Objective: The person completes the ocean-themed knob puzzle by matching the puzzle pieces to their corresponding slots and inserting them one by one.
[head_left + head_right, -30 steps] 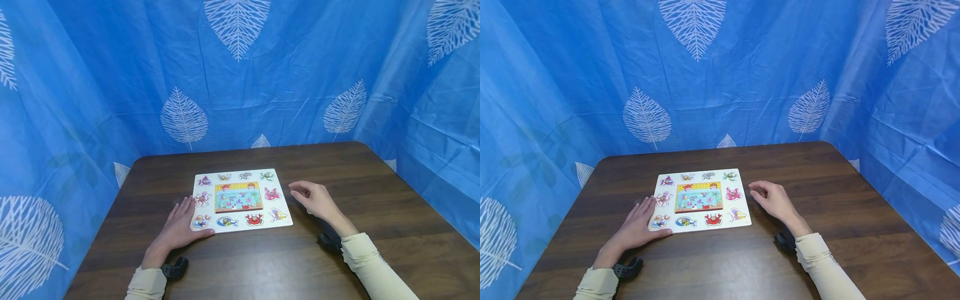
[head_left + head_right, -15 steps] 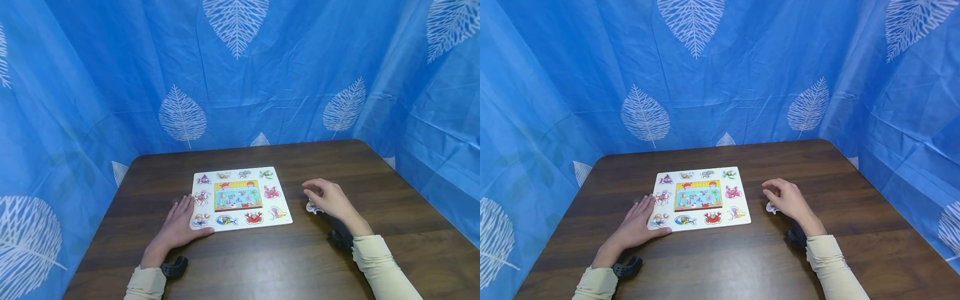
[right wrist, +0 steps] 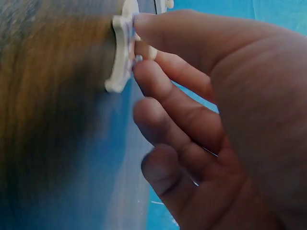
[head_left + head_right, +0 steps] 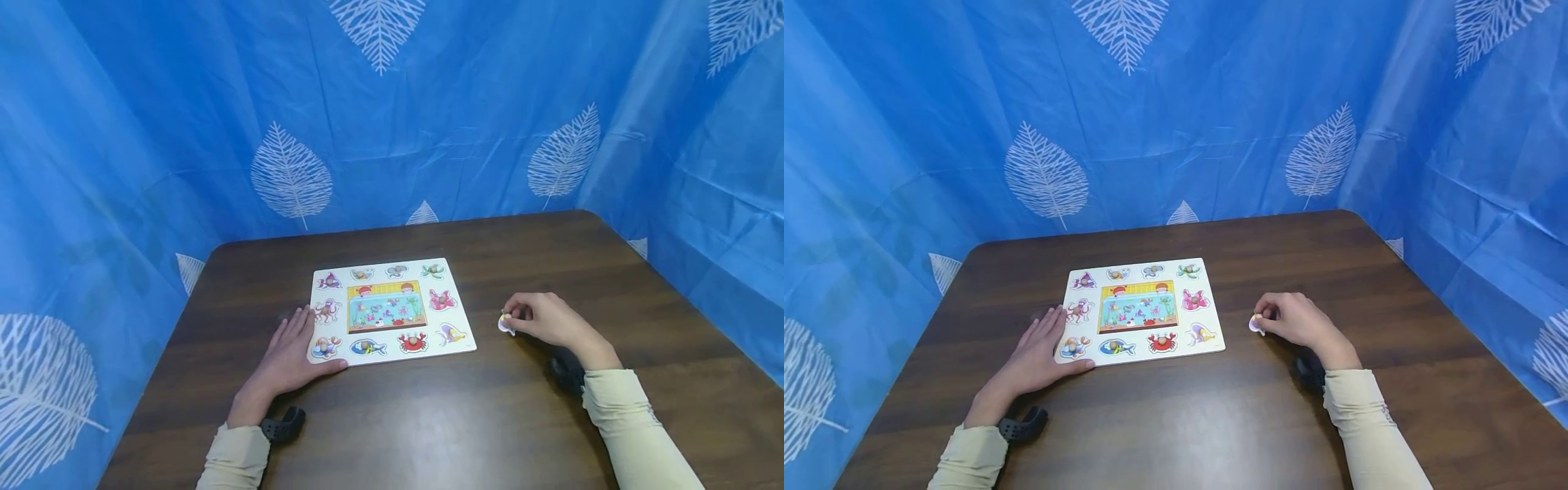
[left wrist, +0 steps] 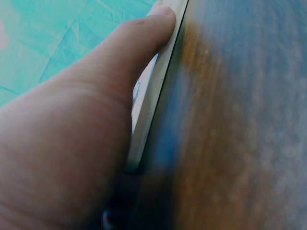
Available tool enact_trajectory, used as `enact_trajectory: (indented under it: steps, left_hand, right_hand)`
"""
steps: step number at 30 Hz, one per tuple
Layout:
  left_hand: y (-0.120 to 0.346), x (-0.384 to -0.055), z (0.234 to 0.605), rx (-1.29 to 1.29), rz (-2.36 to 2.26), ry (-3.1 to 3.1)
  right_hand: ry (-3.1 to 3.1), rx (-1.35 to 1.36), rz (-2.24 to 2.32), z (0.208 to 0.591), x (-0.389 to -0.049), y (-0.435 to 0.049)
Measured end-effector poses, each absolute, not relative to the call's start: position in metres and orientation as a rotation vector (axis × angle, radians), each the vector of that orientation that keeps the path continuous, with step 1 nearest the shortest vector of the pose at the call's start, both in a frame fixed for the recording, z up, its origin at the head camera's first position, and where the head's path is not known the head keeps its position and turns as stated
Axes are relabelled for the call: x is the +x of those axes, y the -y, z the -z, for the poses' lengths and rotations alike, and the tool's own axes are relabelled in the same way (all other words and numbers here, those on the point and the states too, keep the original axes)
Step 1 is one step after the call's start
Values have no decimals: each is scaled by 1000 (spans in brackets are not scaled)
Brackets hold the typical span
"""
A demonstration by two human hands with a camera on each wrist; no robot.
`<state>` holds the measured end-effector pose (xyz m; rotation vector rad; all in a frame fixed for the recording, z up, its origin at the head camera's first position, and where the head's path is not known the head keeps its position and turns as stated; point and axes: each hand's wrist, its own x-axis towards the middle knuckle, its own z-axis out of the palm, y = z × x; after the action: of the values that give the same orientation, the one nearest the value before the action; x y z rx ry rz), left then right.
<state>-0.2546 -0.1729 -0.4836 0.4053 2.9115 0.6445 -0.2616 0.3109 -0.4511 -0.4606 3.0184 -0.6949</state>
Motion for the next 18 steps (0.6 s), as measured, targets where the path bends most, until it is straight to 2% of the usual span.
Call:
enact_trajectory:
  steps: [18]
  left_hand:
    - [173,-253,482,387,-659,-2897]
  right_hand:
    - [-2983,-631,729,451,-262,-310]
